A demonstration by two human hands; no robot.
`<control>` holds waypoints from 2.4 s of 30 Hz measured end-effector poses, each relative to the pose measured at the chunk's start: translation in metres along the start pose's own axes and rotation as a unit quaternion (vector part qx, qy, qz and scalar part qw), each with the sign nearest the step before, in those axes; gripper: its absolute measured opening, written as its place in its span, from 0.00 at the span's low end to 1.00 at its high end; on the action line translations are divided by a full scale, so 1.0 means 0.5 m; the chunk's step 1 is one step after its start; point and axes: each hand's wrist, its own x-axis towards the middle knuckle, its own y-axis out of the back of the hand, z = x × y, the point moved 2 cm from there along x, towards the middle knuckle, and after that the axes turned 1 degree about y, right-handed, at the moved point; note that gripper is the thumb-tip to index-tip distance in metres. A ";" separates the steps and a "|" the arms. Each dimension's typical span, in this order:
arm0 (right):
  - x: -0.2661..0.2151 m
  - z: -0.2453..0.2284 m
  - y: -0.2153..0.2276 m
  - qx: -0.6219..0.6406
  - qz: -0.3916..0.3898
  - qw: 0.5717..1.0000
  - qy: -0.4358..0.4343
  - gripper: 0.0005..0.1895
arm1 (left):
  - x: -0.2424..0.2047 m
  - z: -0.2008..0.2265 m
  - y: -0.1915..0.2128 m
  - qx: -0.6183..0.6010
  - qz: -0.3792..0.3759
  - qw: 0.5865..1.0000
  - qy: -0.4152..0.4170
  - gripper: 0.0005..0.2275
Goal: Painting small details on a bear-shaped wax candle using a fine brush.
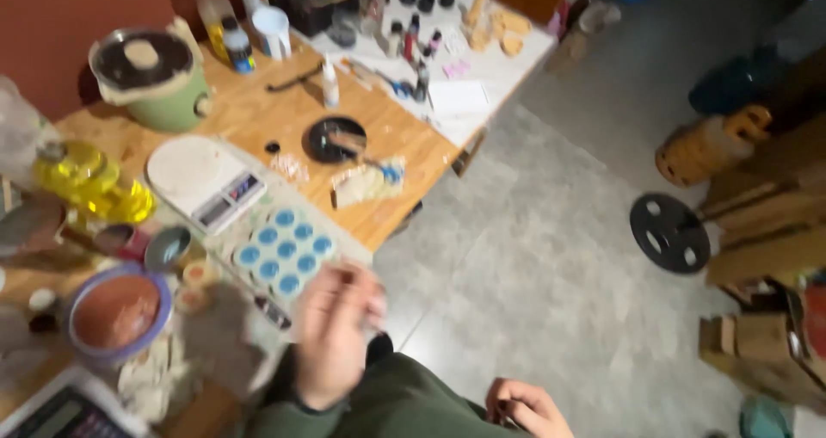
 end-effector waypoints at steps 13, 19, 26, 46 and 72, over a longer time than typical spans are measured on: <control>0.325 -0.091 0.292 0.040 -0.118 0.988 -0.091 0.15 | 0.112 -0.085 -0.096 0.098 -0.096 0.980 0.145 0.11; 0.501 -0.130 0.273 0.022 -0.264 0.952 -0.151 0.14 | -0.040 -0.065 -0.013 0.105 0.148 0.983 -0.039 0.06; 0.553 -0.182 0.118 -0.090 -0.384 0.892 -0.220 0.09 | -0.213 0.079 0.124 0.262 0.368 0.864 -0.225 0.08; 0.405 0.005 -0.281 -0.033 -0.233 0.938 -0.254 0.06 | 0.041 0.351 0.957 0.614 0.614 0.486 0.099 0.63; 0.283 -0.064 -0.335 -0.007 -0.176 0.955 -0.240 0.09 | -0.202 0.456 0.893 0.640 0.569 0.510 0.081 0.57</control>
